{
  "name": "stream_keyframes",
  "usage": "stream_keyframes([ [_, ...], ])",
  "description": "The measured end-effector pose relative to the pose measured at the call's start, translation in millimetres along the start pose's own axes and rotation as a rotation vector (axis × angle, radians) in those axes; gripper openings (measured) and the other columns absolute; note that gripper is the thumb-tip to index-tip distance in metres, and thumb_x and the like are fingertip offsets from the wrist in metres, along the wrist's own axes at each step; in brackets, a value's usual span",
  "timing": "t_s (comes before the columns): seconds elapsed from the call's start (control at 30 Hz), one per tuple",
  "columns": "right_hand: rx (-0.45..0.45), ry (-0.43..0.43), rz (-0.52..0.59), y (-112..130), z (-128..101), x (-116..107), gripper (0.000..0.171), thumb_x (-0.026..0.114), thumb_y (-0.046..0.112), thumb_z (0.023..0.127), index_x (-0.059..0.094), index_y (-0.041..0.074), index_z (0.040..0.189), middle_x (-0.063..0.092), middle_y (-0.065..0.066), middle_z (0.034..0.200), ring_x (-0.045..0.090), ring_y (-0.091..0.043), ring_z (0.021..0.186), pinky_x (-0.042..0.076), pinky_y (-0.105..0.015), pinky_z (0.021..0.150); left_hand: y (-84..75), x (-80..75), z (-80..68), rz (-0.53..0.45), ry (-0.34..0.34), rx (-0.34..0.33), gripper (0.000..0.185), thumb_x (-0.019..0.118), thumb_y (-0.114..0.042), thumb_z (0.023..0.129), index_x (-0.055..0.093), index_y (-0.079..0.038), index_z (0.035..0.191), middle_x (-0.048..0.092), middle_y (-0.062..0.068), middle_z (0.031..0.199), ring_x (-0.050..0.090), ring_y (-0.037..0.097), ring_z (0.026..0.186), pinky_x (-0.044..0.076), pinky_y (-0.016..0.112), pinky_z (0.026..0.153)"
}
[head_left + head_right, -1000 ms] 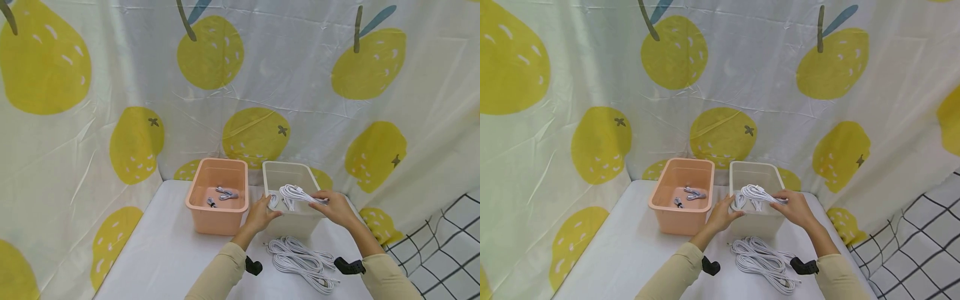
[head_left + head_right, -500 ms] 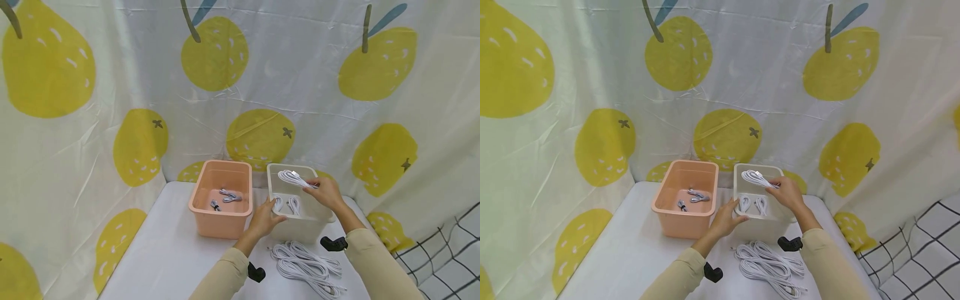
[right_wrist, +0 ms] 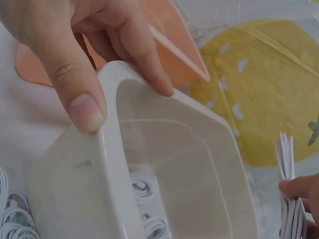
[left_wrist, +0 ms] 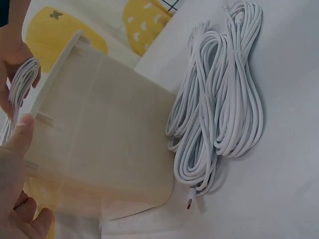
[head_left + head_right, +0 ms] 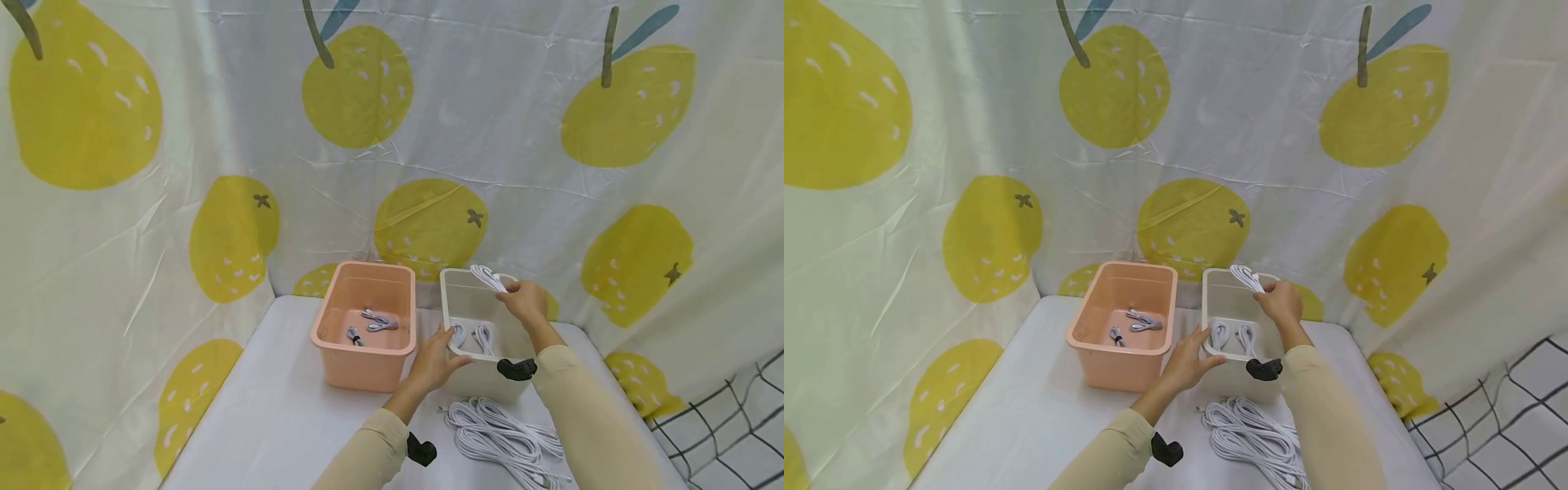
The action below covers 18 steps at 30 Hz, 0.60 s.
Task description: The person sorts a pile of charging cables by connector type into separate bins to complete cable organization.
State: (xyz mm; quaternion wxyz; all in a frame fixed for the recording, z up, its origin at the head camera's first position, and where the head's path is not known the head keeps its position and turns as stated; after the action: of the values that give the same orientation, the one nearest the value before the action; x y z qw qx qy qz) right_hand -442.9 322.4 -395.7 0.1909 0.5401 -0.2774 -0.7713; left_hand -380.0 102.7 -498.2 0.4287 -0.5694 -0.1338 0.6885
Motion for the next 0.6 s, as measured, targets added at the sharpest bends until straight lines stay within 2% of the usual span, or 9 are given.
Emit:
stream_keyframes([
  [0.13, 0.074, -0.013, 0.038, -5, 6, 6, 0.035, 0.071, 0.024, 0.096, 0.074, -0.005, 0.115, 0.071, -0.023, 0.112, 0.061, -0.04, 0.101, 0.047, -0.044, 0.078, -3.4, 1.3, 2.3, 0.024, 0.005, 0.003, 0.079, 0.077, -0.046, 0.093, 0.048, -0.007, 0.155, 0.038, 0.023, 0.159, 0.044, 0.036, 0.142, 0.04, 0.046, 0.113],
  [0.2, 0.1, -0.006, 0.092, -9, 8, 8, 0.039, 0.065, 0.026, 0.101, 0.07, -0.006, 0.123, 0.068, -0.026, 0.12, 0.06, -0.042, 0.109, 0.049, -0.048, 0.088, -6.3, 2.7, 3.3, 0.03, 0.012, 0.011, 0.079, 0.076, -0.047, 0.093, 0.048, -0.008, 0.155, 0.039, 0.022, 0.159, 0.045, 0.036, 0.142, 0.041, 0.046, 0.112],
  [0.3, 0.114, 0.029, 0.176, -15, 9, 11, 0.047, 0.057, 0.028, 0.106, 0.06, -0.006, 0.138, 0.059, -0.029, 0.136, 0.053, -0.045, 0.125, 0.046, -0.052, 0.102, -8.0, 3.6, 4.4, 0.036, 0.009, 0.021, 0.079, 0.076, -0.048, 0.093, 0.049, -0.008, 0.155, 0.04, 0.023, 0.158, 0.046, 0.036, 0.141, 0.042, 0.045, 0.111],
  [0.4, 0.092, 0.105, 0.194, -17, 8, 15, 0.052, 0.056, 0.029, 0.106, 0.053, -0.007, 0.144, 0.053, -0.031, 0.142, 0.05, -0.047, 0.129, 0.045, -0.055, 0.105, -6.5, 2.6, 3.6, 0.047, 0.002, 0.015, 0.079, 0.076, -0.049, 0.092, 0.05, -0.008, 0.154, 0.04, 0.022, 0.158, 0.047, 0.036, 0.14, 0.043, 0.044, 0.111],
  [0.6, 0.011, 0.24, 0.151, -13, 2, 23, 0.055, 0.06, 0.027, 0.104, 0.05, -0.009, 0.145, 0.053, -0.033, 0.142, 0.051, -0.049, 0.128, 0.045, -0.057, 0.104, -0.6, -0.5, 0.2, 0.052, -0.016, 0.012, 0.078, 0.078, -0.046, 0.091, 0.051, -0.006, 0.152, 0.04, 0.025, 0.157, 0.048, 0.04, 0.138, 0.044, 0.048, 0.11],
])
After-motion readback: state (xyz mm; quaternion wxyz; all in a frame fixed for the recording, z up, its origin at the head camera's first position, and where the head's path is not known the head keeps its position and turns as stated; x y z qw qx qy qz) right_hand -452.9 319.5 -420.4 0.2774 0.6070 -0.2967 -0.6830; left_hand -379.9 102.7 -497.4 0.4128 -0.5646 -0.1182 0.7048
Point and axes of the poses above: each hand's wrist, its own z-axis towards the middle knuckle, its own x-axis out of the palm, y = z × x, the point moved 4 cm from there along z, towards the middle knuckle
